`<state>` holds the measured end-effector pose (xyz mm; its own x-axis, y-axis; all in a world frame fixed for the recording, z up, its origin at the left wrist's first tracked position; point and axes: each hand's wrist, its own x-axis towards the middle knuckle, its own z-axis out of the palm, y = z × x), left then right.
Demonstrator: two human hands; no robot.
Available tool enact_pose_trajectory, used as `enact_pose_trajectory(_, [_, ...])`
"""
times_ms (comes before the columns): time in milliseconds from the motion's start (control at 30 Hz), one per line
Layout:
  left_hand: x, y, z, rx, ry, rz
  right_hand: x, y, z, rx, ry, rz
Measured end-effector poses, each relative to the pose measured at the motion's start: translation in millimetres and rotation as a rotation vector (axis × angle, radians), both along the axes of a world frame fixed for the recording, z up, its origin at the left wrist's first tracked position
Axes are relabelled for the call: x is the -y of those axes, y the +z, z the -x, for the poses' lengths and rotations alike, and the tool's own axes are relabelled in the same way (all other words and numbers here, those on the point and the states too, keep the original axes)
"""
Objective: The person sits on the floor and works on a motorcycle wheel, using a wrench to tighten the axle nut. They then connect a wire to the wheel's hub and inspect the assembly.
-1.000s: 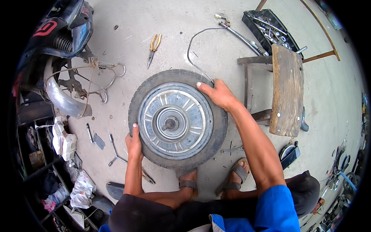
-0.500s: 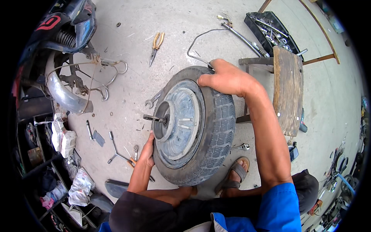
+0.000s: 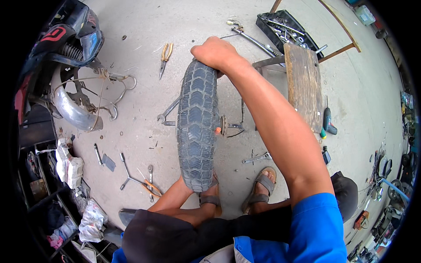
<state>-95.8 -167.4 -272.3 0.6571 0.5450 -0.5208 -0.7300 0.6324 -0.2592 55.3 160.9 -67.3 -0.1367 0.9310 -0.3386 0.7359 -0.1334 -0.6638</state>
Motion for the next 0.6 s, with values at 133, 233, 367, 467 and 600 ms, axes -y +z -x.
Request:
enact_pose_trajectory(133, [-2, -13, 10, -0.162, -0.058, 0.109, 0, -1, 6, 0.052, -0.033, 0.015])
enact_pose_trajectory(233, [-12, 0, 17, -0.119, -0.107, 0.199, 4, -10, 1, -0.084, -0.090, 0.010])
enact_pose_trajectory(367, [-29, 25, 28, -0.056, -0.156, 0.353, 13, -23, -6, -0.064, -0.087, -0.101])
enact_pose_trajectory(467, [-27, 39, 38, -0.028, -0.157, 0.436, 18, -25, 1, -0.065, -0.012, -0.080])
enact_pose_trajectory(600, [-28, 49, 45, -0.008, -0.168, 0.507, 21, -29, -2, -0.060, -0.001, -0.079])
